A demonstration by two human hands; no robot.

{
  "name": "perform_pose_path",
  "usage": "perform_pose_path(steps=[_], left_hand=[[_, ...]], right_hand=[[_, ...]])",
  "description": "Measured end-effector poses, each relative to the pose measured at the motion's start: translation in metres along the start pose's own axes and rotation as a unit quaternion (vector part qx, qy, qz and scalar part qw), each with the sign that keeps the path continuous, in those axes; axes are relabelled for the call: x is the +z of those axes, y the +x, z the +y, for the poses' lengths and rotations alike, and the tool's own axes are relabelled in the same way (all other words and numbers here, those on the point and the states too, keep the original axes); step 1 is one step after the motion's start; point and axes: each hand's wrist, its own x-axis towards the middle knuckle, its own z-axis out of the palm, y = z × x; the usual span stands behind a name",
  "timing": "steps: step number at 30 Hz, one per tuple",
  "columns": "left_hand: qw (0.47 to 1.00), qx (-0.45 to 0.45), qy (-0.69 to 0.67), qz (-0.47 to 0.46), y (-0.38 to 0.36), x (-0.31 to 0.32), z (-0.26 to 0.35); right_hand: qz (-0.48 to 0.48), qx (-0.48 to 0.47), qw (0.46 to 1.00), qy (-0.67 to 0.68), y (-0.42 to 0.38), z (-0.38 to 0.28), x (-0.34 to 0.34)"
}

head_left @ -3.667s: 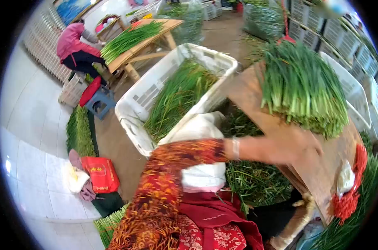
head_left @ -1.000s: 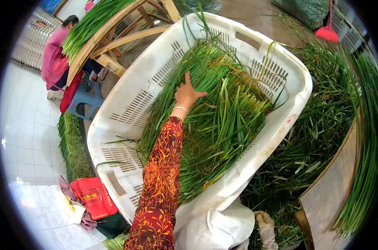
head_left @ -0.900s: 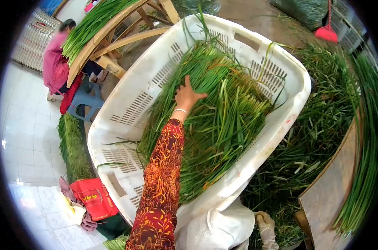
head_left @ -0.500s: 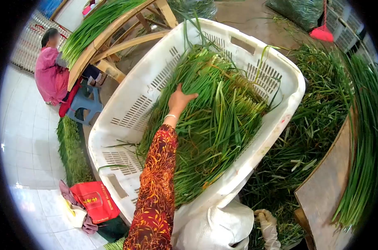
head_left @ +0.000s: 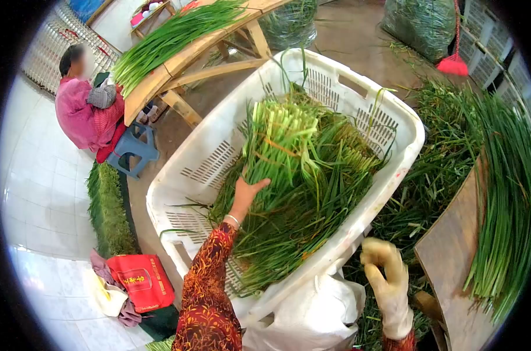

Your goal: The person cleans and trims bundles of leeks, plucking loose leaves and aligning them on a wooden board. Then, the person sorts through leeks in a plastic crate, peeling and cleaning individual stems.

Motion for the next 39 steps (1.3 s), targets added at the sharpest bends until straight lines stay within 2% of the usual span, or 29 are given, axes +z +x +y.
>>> perform_pose_path(steps=[1, 3, 5, 7, 9, 10, 11, 12, 13, 14, 15, 17, 18, 19, 21, 23, 24, 25, 26, 27, 28, 29, 30, 31, 33, 34, 35, 37, 39], left_hand=[[1.000, -0.011, 0.010, 0.012, -0.007, -0.003, 0.004], [0.999, -0.033, 0.006, 0.009, -0.021, -0.005, 0.002], [0.999, -0.031, -0.027, -0.030, -0.025, -0.005, -0.011], [0.996, -0.047, -0.051, -0.053, -0.038, -0.003, -0.008], [0.999, -0.012, -0.001, -0.032, -0.046, 0.001, -0.016], [0.999, -0.016, 0.006, -0.047, -0.059, 0.000, 0.005], [0.999, -0.017, 0.006, -0.044, -0.062, 0.003, 0.002], [0.996, -0.009, -0.073, -0.055, -0.067, 0.007, -0.006], [0.986, -0.001, -0.151, -0.065, -0.071, 0.009, -0.013], [0.990, -0.004, -0.130, -0.059, -0.073, 0.011, -0.020], [0.990, -0.007, -0.130, -0.054, -0.076, 0.014, -0.027], [0.997, 0.029, -0.019, -0.069, -0.083, 0.017, -0.031], [0.993, 0.088, 0.046, -0.070, -0.083, 0.018, -0.042], [0.993, 0.085, 0.046, -0.068, -0.086, 0.015, -0.036], [0.966, 0.135, 0.189, -0.109, -0.092, 0.010, -0.024], [0.963, 0.116, 0.203, -0.133, -0.093, 0.002, -0.017], [0.948, 0.125, 0.243, -0.161, -0.091, -0.001, -0.020], [0.931, 0.132, 0.282, -0.191, -0.090, -0.006, -0.021], [0.930, 0.133, 0.284, -0.193, -0.089, -0.013, -0.013], [0.922, 0.100, 0.271, -0.258, -0.087, -0.023, -0.003], [0.909, 0.066, 0.257, -0.321, -0.086, -0.033, 0.008], [0.908, 0.066, 0.259, -0.322, -0.083, -0.045, 0.017], [0.886, 0.049, 0.305, -0.345, -0.078, -0.058, 0.027], [0.861, 0.031, 0.351, -0.368, -0.072, -0.071, 0.038], [0.890, -0.110, 0.259, -0.359, -0.053, -0.093, 0.072], [0.943, -0.022, 0.199, -0.265, -0.040, -0.098, 0.071], [0.975, 0.068, 0.134, -0.167, -0.029, -0.098, 0.077], [0.975, 0.184, 0.084, -0.091, 0.000, -0.080, 0.101], [0.971, 0.215, 0.036, -0.100, 0.025, -0.040, 0.124]], right_hand=[[-0.032, -0.037, 0.997, -0.068, 0.021, -0.015, 0.003], [-0.020, -0.062, 0.978, -0.201, 0.061, -0.026, 0.025], [-0.032, -0.064, 0.930, -0.361, 0.110, -0.023, 0.041], [-0.057, -0.023, 0.920, -0.386, 0.146, -0.022, 0.056], [-0.156, -0.015, 0.951, -0.265, 0.175, -0.019, 0.060], [-0.220, 0.007, 0.974, -0.057, 0.184, -0.006, 0.070], [-0.276, 0.030, 0.949, 0.153, 0.190, 0.000, 0.079], [-0.268, 0.065, 0.914, 0.299, 0.191, 0.005, 0.088], [-0.264, 0.084, 0.886, 0.370, 0.186, 0.005, 0.096], [-0.260, 0.103, 0.854, 0.439, 0.180, 0.004, 0.103], [-0.254, 0.082, 0.857, 0.442, 0.172, 0.002, 0.104], [-0.251, 0.061, 0.858, 0.445, 0.178, 0.015, 0.112], [-0.346, 0.179, 0.692, 0.608, 0.196, 0.040, 0.120], [-0.350, 0.116, 0.757, 0.540, 0.189, 0.039, 0.118], [-0.328, -0.007, 0.866, 0.377, 0.176, 0.038, 0.116], [-0.297, -0.009, 0.874, 0.383, 0.173, 0.037, 0.118], [-0.309, -0.026, 0.852, 0.421, 0.172, 0.037, 0.119], [-0.307, -0.025, 0.852, 0.423, 0.172, 0.037, 0.119], [-0.312, 0.091, 0.795, 0.512, 0.176, 0.035, 0.118], [-0.309, 0.204, 0.718, 0.589, 0.178, 0.034, 0.117], [-0.300, 0.140, 0.779, 0.533, 0.172, 0.033, 0.118], [-0.281, 0.080, 0.833, 0.470, 0.166, 0.033, 0.119], [-0.286, 0.048, 0.859, 0.423, 0.166, 0.032, 0.119], [-0.294, 0.048, 0.856, 0.423, 0.166, 0.032, 0.118], [-0.311, 0.049, 0.849, 0.423, 0.167, 0.031, 0.116], [-0.314, 0.020, 0.876, 0.365, 0.165, 0.029, 0.116], [-0.314, -0.009, 0.900, 0.304, 0.164, 0.027, 0.115], [-0.300, -0.021, 0.910, 0.287, 0.160, 0.018, 0.112], [-0.284, -0.028, 0.921, 0.265, 0.160, 0.020, 0.111]])
